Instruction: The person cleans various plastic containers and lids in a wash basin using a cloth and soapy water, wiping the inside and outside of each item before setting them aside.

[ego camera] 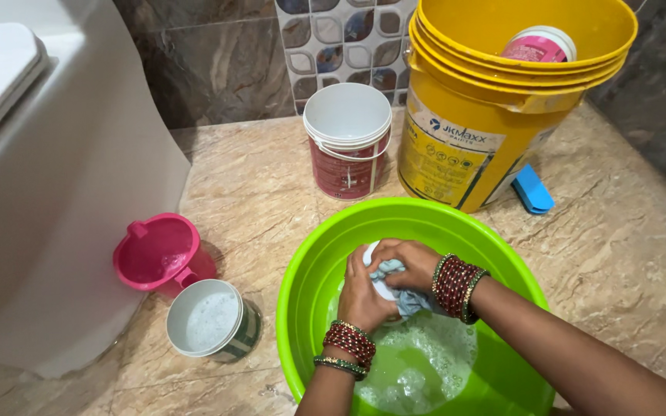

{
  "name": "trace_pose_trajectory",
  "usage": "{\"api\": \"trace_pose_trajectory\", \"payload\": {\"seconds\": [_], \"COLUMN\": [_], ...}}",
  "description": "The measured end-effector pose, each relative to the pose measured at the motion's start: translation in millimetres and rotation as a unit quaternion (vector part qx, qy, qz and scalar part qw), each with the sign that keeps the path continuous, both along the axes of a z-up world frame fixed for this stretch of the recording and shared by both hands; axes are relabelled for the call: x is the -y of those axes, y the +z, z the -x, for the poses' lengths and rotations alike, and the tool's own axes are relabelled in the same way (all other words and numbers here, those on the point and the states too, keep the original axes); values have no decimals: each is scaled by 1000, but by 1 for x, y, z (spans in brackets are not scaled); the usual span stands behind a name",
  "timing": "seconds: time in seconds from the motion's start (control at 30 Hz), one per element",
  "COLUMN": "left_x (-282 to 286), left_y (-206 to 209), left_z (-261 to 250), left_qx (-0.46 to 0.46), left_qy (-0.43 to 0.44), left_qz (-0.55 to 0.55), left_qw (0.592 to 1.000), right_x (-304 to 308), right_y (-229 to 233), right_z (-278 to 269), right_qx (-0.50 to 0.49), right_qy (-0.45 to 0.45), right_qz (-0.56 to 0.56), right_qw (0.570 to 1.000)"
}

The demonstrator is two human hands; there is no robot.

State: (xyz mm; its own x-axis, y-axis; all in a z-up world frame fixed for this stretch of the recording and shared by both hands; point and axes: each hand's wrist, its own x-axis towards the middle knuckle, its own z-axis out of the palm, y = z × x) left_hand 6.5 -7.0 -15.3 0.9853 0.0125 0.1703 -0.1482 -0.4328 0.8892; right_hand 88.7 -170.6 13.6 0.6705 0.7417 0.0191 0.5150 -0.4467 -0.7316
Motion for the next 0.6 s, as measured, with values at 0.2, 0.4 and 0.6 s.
{"api": "trace_pose_trajectory", "payload": {"seconds": [0.2, 0.4, 0.6], "left_x": [-4, -4, -2], "left_y": [-7, -3, -5], "left_z": [-2, -4, -6], "left_qx": [20, 44, 28], "left_qy": [5, -3, -6], "left_qz": [-53, -75, -94], "left_qw": [998, 996, 995], "right_x": [1, 23, 50], "right_y": [11, 30, 29], "right_z": [-2, -6, -33], "right_qx": [-31, -79, -71], "right_qy": [37, 49, 49], "right_qz": [77, 171, 248], "right_qw": [996, 981, 965]}}
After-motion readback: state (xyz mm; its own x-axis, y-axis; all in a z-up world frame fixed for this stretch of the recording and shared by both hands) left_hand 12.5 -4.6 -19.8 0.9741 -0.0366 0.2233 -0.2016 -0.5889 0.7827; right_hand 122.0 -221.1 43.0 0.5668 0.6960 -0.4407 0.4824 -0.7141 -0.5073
